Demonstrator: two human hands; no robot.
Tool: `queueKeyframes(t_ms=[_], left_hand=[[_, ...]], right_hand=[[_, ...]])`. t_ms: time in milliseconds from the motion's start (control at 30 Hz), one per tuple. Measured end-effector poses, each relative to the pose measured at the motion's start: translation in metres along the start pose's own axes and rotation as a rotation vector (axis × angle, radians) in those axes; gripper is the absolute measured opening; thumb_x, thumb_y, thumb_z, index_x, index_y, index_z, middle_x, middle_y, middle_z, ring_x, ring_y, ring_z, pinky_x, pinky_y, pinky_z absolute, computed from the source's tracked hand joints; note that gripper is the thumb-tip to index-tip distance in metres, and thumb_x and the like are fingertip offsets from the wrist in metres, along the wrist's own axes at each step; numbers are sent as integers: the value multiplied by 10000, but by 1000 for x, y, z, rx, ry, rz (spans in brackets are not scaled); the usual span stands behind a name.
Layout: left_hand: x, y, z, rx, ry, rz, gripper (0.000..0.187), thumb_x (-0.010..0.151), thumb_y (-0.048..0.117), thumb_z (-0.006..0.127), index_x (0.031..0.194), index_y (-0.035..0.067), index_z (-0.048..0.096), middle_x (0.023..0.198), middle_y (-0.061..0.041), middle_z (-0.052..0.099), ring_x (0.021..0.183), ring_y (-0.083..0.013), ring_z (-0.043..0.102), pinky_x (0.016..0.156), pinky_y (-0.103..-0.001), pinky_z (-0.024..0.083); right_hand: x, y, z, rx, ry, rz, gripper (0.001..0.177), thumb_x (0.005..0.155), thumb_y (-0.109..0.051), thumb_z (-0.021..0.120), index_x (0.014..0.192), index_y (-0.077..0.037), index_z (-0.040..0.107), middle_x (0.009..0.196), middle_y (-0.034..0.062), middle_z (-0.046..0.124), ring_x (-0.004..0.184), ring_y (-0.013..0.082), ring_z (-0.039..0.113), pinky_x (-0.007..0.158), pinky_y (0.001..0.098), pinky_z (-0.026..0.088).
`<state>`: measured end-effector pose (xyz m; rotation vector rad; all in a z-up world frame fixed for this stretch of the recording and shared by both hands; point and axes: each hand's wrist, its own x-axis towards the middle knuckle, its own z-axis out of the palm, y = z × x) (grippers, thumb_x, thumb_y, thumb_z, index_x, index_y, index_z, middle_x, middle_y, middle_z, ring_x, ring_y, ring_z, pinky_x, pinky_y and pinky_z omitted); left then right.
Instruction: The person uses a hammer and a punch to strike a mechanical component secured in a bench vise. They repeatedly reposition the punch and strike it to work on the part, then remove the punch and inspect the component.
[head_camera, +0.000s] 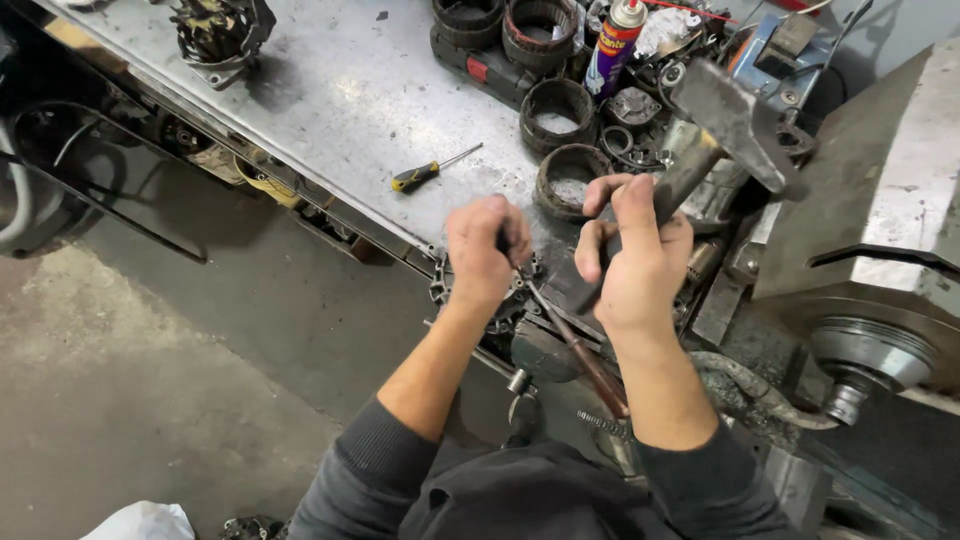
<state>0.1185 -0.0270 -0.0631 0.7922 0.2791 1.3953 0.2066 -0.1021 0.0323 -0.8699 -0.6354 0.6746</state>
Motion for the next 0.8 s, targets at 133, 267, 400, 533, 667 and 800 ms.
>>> queueKeyframes(t_ms=[133,267,400,533,667,800], left_hand=[[1,-8,-7,-1,-97,-44,457,1008,235,538,612,25,448,423,-135,329,307,-154,317,314,-268,244],[8,-16,-18,-15,-175,-63,435,997,223,539,621,21,458,429,-128,342,311,-142,319,314,-262,247],[13,-16,-16,-48,-271,-88,430,990,215,552,610,60,425,445,-84,322,344,-115,316,349,-229,261],[15,-19,-18,-63,-315,-142,432,982,209,553,597,67,419,441,-78,323,348,-106,298,348,-222,243],[23,-19,-19,-47,-406,-187,439,969,200,531,564,73,418,421,-76,333,331,-109,299,331,-232,245],[32,-8,-16,-23,-474,-399,435,913,203,532,517,67,414,415,-75,335,341,-119,321,367,-251,254]], right_hand=[[5,24,0,-8,97,39,366,1070,-282,553,769,-89,474,777,142,554,319,130,448,287,237,331],[13,43,-7,-21,235,119,403,1048,-303,596,723,-108,460,696,95,501,320,126,395,299,278,315],[21,53,-14,-59,286,118,412,1038,-310,610,708,-115,458,667,77,488,319,121,386,297,284,322],[21,57,-21,-61,305,110,416,1034,-327,615,710,-116,460,659,66,476,324,118,387,303,282,326],[22,63,-25,-67,256,102,429,1052,-333,593,711,-127,434,660,73,464,321,126,381,311,285,338],[22,63,-28,-87,223,120,425,1054,-329,588,718,-124,429,661,69,454,321,118,380,304,289,335]])
